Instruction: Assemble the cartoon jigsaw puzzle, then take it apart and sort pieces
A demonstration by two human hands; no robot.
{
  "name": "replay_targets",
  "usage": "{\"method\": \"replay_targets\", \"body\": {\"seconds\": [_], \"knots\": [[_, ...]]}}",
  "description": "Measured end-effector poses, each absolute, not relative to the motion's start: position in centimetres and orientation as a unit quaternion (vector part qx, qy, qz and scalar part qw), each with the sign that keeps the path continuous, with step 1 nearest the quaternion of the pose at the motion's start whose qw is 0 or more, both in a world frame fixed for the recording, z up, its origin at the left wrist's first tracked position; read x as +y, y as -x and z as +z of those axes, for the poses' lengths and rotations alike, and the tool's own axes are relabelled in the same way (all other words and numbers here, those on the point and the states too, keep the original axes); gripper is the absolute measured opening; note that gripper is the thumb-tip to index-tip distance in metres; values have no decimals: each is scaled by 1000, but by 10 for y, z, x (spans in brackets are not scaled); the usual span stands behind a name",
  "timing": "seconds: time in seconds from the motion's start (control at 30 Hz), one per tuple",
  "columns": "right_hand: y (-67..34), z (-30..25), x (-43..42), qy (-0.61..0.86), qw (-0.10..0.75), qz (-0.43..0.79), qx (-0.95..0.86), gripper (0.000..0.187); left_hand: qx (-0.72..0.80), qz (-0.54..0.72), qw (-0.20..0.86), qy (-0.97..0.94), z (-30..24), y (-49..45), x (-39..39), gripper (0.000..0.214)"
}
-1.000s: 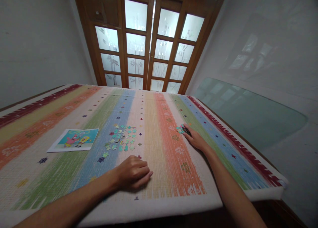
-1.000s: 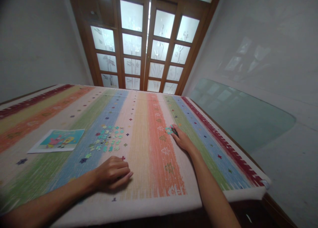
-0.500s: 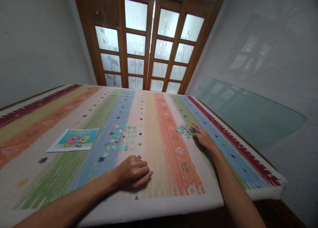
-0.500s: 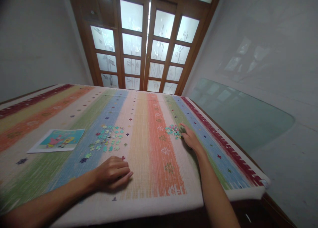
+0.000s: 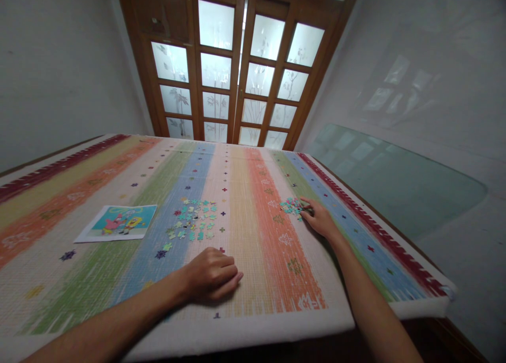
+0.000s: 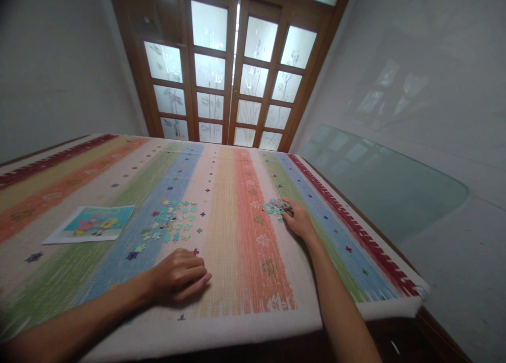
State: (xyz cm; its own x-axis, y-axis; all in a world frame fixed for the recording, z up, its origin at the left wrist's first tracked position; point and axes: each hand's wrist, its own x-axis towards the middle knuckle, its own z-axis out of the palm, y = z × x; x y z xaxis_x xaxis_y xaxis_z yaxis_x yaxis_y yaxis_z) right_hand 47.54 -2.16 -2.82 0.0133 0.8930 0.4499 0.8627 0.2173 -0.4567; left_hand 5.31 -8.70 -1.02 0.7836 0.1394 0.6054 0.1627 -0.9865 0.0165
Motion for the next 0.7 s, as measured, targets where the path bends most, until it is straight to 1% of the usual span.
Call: {"method": "replay_targets", "body": {"seconds": [0.13,0.37,0.7], "knots": [[-469,-25,-23,617,356,19,-702,43,-80,-322,17,943,-9,-53,-87,42],[-466,-23,-25,614,379,25,-692,41,-83,-317,18,945,-9,-53,-88,41],[-453,-23,-23,581,355,2,-732,33,-83,-326,10,942,-8,-53,-88,43]]}}
